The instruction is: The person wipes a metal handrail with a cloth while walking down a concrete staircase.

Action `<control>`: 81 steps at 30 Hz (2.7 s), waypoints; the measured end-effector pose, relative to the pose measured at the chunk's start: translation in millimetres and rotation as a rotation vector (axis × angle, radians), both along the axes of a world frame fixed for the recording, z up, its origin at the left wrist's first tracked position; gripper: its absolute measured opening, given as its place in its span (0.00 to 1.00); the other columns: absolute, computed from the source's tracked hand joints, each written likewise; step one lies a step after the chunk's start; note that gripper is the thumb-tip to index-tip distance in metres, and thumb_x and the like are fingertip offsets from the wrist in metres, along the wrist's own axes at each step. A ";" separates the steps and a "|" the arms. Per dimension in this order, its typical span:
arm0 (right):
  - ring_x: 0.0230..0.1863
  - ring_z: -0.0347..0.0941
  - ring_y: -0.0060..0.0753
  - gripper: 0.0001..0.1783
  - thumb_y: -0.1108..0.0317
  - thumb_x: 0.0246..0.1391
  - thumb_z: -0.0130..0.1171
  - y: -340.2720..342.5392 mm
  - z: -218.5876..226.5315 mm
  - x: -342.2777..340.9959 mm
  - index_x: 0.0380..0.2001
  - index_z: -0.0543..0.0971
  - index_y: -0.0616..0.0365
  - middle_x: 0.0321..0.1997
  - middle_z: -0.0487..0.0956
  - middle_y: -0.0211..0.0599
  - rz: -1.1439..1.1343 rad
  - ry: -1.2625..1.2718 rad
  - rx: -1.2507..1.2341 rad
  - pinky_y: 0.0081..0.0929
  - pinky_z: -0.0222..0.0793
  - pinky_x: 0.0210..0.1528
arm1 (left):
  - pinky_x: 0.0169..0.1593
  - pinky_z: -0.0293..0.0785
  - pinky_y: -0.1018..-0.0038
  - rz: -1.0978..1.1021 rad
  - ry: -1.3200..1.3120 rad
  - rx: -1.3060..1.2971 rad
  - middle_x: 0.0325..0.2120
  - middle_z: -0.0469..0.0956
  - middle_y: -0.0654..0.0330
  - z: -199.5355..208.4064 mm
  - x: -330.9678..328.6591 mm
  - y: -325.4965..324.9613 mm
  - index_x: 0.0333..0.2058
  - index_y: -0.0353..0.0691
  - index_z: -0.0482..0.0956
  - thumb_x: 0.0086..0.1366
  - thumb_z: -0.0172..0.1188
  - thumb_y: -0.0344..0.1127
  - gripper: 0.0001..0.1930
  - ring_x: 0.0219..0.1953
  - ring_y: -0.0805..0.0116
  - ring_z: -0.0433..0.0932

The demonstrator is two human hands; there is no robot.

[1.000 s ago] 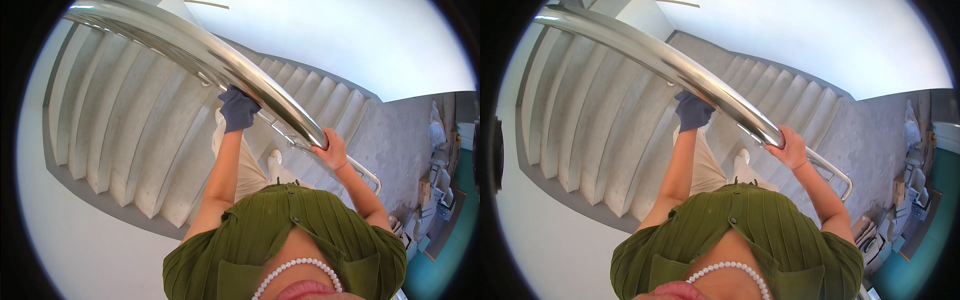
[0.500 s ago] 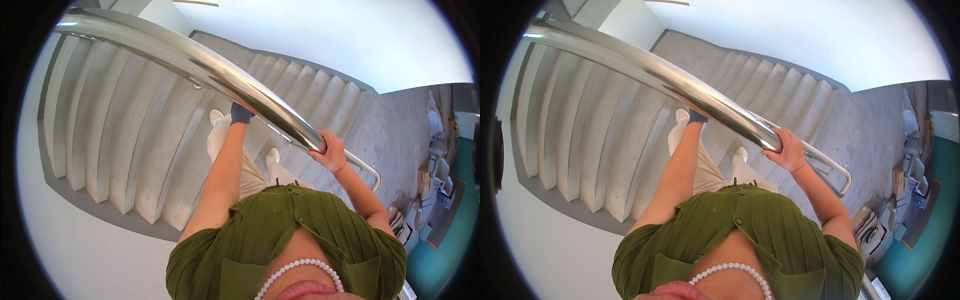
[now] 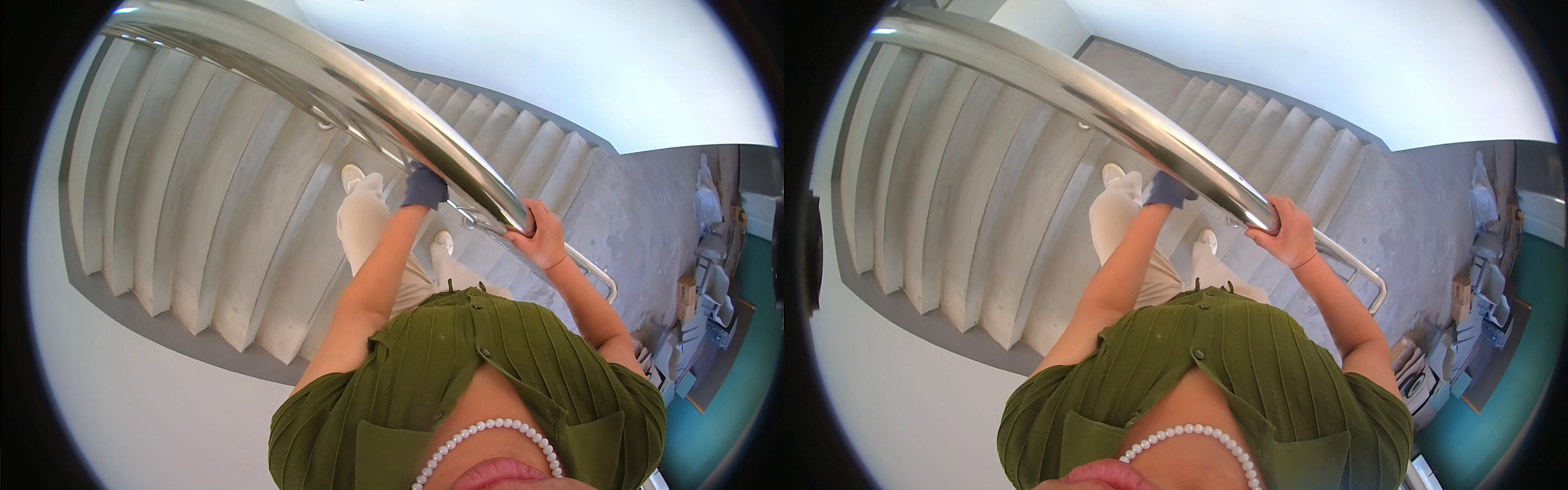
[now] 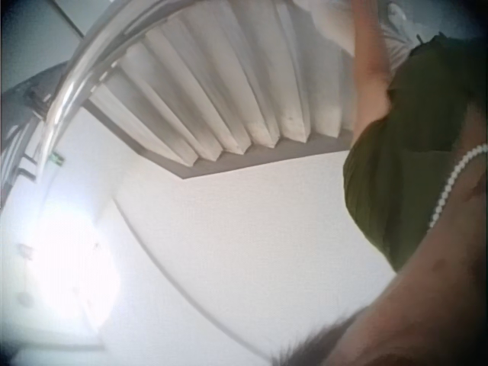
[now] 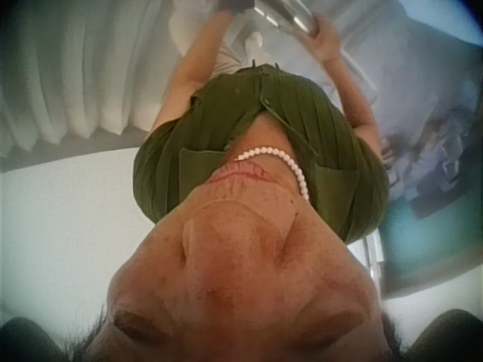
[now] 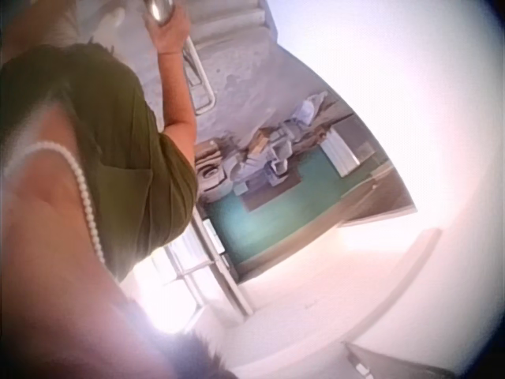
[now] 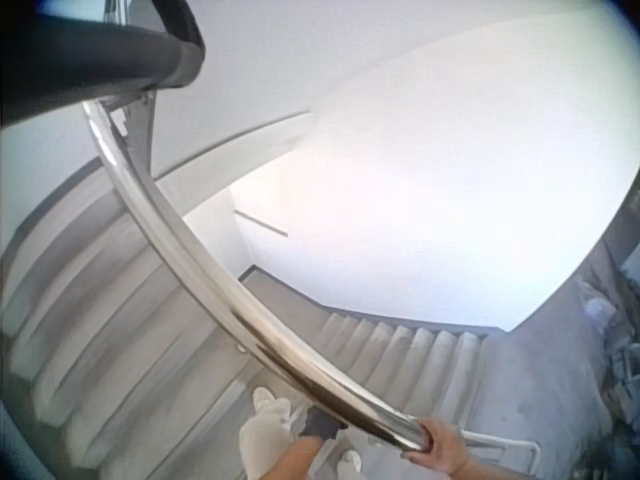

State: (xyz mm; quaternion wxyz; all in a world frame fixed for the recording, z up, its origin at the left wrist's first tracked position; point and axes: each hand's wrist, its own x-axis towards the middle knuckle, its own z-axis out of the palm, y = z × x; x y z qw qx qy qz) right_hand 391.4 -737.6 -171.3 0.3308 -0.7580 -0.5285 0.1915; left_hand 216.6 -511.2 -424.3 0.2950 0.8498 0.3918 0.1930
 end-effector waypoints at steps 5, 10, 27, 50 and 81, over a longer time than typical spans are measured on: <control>0.41 0.80 0.57 0.35 0.55 0.40 0.81 4.8 4.7 -0.4 0.51 0.79 0.59 0.42 0.82 0.47 0.059 -0.036 0.032 0.41 0.77 0.43 | 0.58 0.76 0.58 -0.158 -0.011 -0.032 0.48 0.83 0.42 -12.3 -1.7 -11.8 0.54 0.40 0.81 0.58 0.62 0.46 0.26 0.55 0.41 0.78; 0.41 0.80 0.57 0.35 0.55 0.42 0.80 1.8 -2.5 -1.1 0.51 0.79 0.59 0.42 0.82 0.48 0.036 -0.017 0.031 0.40 0.77 0.43 | 0.57 0.75 0.60 -0.101 -0.016 0.037 0.49 0.82 0.41 66.8 -14.8 11.0 0.50 0.38 0.83 0.58 0.61 0.49 0.26 0.56 0.42 0.78; 0.42 0.80 0.57 0.34 0.54 0.43 0.77 0.4 3.9 -3.9 0.52 0.79 0.59 0.43 0.82 0.49 -0.006 -0.029 0.027 0.39 0.77 0.46 | 0.68 0.67 0.62 0.196 0.197 -0.445 0.67 0.68 0.42 176.5 20.0 -10.4 0.68 0.35 0.66 0.67 0.62 0.55 0.38 0.68 0.49 0.69; 0.40 0.80 0.54 0.34 0.54 0.41 0.81 5.2 7.8 -4.4 0.49 0.80 0.57 0.41 0.82 0.44 0.004 -0.023 0.049 0.41 0.77 0.42 | 0.43 0.78 0.59 0.577 -0.235 0.373 0.32 0.85 0.51 244.6 -57.9 96.9 0.34 0.39 0.84 0.60 0.66 0.38 0.09 0.38 0.49 0.84; 0.67 0.74 0.51 0.48 0.51 0.51 0.74 22.5 52.7 -11.9 0.71 0.68 0.57 0.70 0.74 0.50 0.140 0.014 0.383 0.40 0.70 0.67 | 0.65 0.72 0.62 0.265 -0.504 0.424 0.64 0.73 0.44 320.3 -67.6 -46.7 0.63 0.30 0.74 0.66 0.62 0.28 0.26 0.63 0.49 0.75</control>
